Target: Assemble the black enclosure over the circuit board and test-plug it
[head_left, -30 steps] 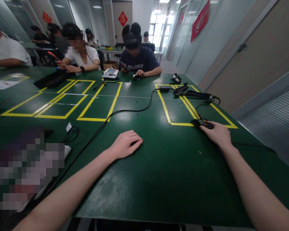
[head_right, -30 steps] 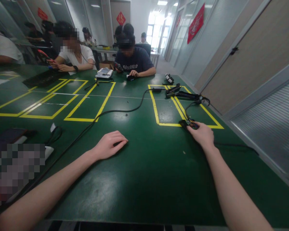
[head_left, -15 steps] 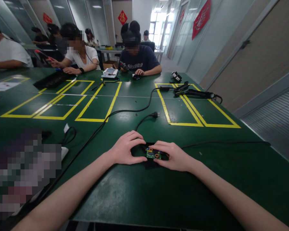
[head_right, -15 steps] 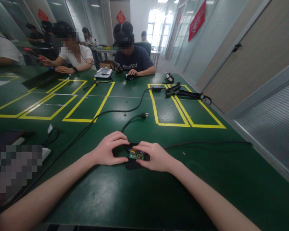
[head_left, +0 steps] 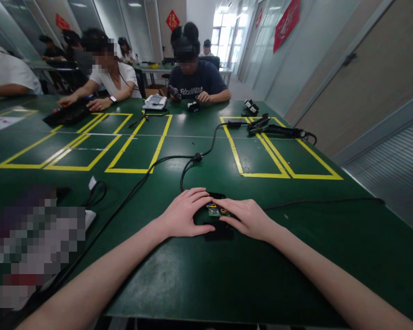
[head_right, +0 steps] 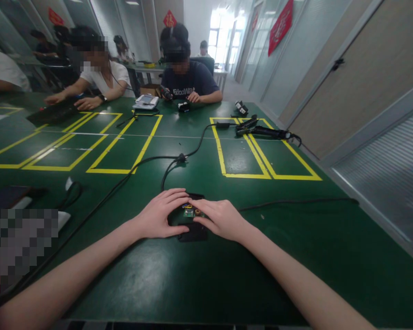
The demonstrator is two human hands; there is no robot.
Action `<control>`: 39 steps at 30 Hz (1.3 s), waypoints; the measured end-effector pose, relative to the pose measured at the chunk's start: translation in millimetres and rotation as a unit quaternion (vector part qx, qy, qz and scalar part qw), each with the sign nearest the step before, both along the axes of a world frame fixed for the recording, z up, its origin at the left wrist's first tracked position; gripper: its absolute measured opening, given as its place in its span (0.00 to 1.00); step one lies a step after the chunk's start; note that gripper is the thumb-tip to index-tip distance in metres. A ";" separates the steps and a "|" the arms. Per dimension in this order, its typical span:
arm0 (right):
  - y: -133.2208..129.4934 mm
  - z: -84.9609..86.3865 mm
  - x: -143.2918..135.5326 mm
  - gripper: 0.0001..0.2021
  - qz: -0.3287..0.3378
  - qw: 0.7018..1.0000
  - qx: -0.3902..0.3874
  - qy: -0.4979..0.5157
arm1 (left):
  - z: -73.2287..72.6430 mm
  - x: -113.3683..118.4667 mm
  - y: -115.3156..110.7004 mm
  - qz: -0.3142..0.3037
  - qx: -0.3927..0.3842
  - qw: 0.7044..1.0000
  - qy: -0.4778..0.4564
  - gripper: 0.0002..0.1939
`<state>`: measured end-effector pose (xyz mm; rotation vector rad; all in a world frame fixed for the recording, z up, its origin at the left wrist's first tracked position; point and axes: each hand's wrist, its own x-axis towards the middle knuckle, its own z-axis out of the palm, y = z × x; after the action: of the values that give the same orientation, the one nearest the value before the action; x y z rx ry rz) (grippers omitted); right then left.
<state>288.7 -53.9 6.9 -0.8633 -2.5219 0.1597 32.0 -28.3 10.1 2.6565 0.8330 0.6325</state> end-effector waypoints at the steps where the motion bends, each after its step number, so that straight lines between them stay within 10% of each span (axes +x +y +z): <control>1: 0.7 -0.3 -0.3 0.20 -0.005 1.000 0.002 -0.007 | -0.8 0.2 0.2 0.001 -0.002 1.000 0.006 0.37; 15: 2.8 -0.5 1.5 0.25 -0.016 0.999 -0.021 0.019 | -5.4 -1.7 3.5 -0.002 0.037 0.998 -0.052 0.12; 39: 9.9 0.1 7.3 0.20 -0.025 0.996 0.014 0.084 | -6.0 -5.3 7.6 0.109 0.004 0.994 0.008 0.11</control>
<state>296.1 -44.0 7.0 -0.8638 -2.3391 0.1723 26.7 -20.7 4.1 2.6014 1.1369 0.6666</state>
